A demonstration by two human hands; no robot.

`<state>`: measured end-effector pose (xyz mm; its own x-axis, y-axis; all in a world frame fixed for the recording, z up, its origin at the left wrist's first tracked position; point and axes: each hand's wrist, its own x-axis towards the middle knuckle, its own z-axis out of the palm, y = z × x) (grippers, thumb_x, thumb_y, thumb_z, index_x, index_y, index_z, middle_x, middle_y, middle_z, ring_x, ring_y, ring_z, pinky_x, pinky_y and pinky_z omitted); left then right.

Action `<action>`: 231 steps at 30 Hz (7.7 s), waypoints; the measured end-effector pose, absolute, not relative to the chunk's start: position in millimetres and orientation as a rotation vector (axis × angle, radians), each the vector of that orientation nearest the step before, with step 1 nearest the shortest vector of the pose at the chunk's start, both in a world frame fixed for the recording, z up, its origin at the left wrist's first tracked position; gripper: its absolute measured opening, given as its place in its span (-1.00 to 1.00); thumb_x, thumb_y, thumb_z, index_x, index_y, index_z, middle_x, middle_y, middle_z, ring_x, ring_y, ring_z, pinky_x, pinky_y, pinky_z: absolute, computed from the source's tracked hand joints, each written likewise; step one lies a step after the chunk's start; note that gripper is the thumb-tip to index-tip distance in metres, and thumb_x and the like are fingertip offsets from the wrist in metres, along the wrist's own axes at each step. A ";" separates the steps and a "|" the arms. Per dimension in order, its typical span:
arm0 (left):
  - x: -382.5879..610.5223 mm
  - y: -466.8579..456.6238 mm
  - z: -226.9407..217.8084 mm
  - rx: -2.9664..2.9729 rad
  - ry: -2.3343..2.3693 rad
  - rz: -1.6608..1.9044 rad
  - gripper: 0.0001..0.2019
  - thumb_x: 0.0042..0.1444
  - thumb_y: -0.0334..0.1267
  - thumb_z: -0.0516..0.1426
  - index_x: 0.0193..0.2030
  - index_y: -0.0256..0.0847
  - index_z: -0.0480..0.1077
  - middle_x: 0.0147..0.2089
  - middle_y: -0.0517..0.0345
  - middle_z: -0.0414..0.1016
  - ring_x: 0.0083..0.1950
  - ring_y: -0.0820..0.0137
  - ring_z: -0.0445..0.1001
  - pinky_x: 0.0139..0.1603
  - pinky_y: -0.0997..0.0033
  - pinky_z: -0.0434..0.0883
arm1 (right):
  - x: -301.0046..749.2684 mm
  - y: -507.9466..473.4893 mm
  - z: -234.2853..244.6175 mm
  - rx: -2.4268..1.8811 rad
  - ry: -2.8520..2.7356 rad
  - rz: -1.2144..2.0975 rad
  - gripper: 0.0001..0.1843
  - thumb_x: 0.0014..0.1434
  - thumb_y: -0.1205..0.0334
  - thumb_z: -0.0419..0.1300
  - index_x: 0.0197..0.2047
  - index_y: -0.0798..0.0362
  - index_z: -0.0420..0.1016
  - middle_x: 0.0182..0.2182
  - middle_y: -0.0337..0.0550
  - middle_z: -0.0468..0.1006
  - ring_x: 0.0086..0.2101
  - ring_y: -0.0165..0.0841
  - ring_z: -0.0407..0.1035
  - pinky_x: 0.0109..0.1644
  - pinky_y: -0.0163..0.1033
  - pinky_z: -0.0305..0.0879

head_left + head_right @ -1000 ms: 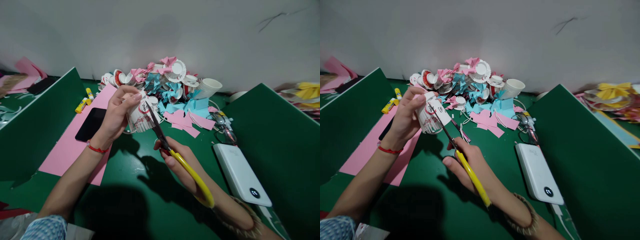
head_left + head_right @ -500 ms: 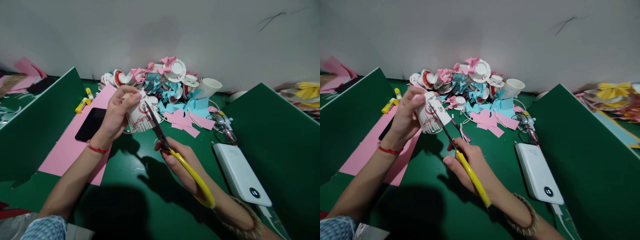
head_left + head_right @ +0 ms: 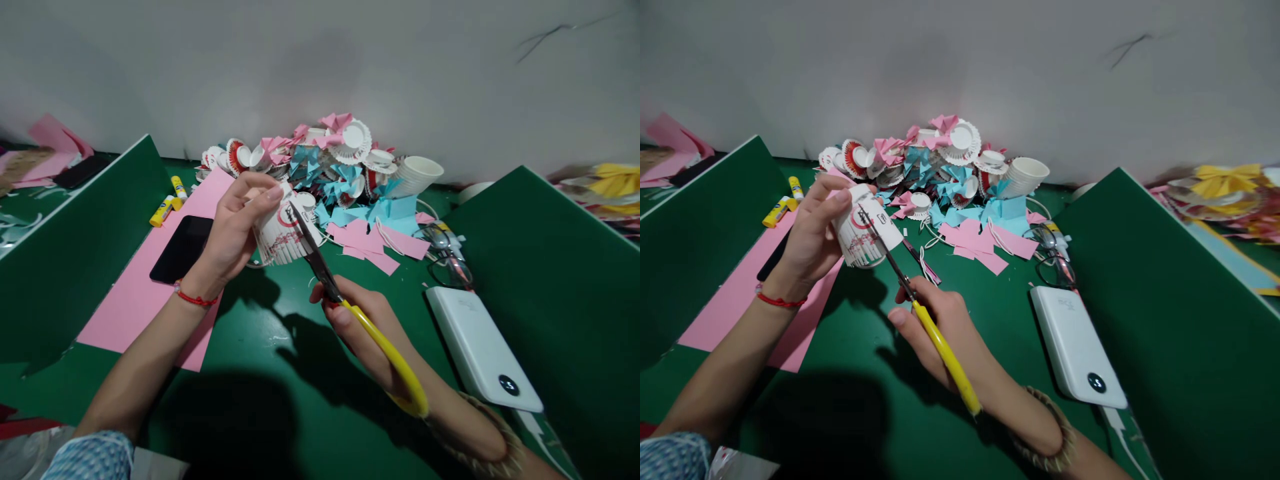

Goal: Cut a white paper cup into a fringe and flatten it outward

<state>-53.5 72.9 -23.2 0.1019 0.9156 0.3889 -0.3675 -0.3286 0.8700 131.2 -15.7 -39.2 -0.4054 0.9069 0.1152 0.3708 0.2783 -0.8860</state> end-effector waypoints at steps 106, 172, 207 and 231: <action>-53.9 69.5 -19.1 1.281 0.617 1.458 -0.76 -0.03 -0.15 0.29 -0.31 -0.14 0.32 -0.37 0.27 0.42 -0.39 0.48 0.51 -0.44 0.49 0.46 | 133.7 -13.2 -35.5 -1.005 -2.010 1.162 -0.34 0.13 -0.41 -0.07 -0.13 0.07 0.25 -0.34 -0.13 0.31 -0.39 -0.33 0.19 -0.30 -0.18 0.22; -51.3 68.7 -21.0 1.243 0.609 1.454 -0.70 -0.07 -0.11 0.29 -0.37 -0.12 0.25 -0.38 0.29 0.50 -0.38 0.40 0.55 -0.40 0.39 0.50 | 131.9 -13.1 -42.1 -1.053 -1.976 1.197 -0.40 0.19 -0.36 -0.13 -0.21 0.06 0.24 -0.56 -0.33 0.18 -0.54 -0.44 0.02 -0.48 -0.30 0.00; -49.8 65.9 -18.5 1.138 0.518 1.435 -0.73 -0.14 -0.17 0.34 -0.41 -0.14 0.33 -0.42 0.32 0.50 -0.40 0.46 0.52 -0.38 0.48 0.42 | 126.3 -15.8 -39.2 -1.149 -1.888 0.948 -0.42 0.18 -0.28 -0.02 -0.51 0.08 0.31 -0.71 -0.32 0.18 -0.66 -0.50 0.03 -0.61 -0.38 -0.01; -47.7 61.1 -13.7 1.100 0.569 1.445 -0.75 -0.15 -0.18 0.34 -0.44 -0.16 0.35 -0.39 0.27 0.52 -0.35 0.40 0.54 -0.30 0.39 0.46 | 124.3 -16.9 -38.8 -1.191 -1.912 0.828 -0.55 0.22 -0.05 0.03 -0.59 0.04 0.20 -0.72 -0.38 0.05 -0.67 -0.52 -0.07 -0.62 -0.38 -0.09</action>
<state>-47.7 61.1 -13.7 0.1169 0.9471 0.2990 -0.4886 -0.2073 0.8475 124.3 -16.9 -38.8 -0.3094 0.9199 0.2411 0.4536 0.3655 -0.8128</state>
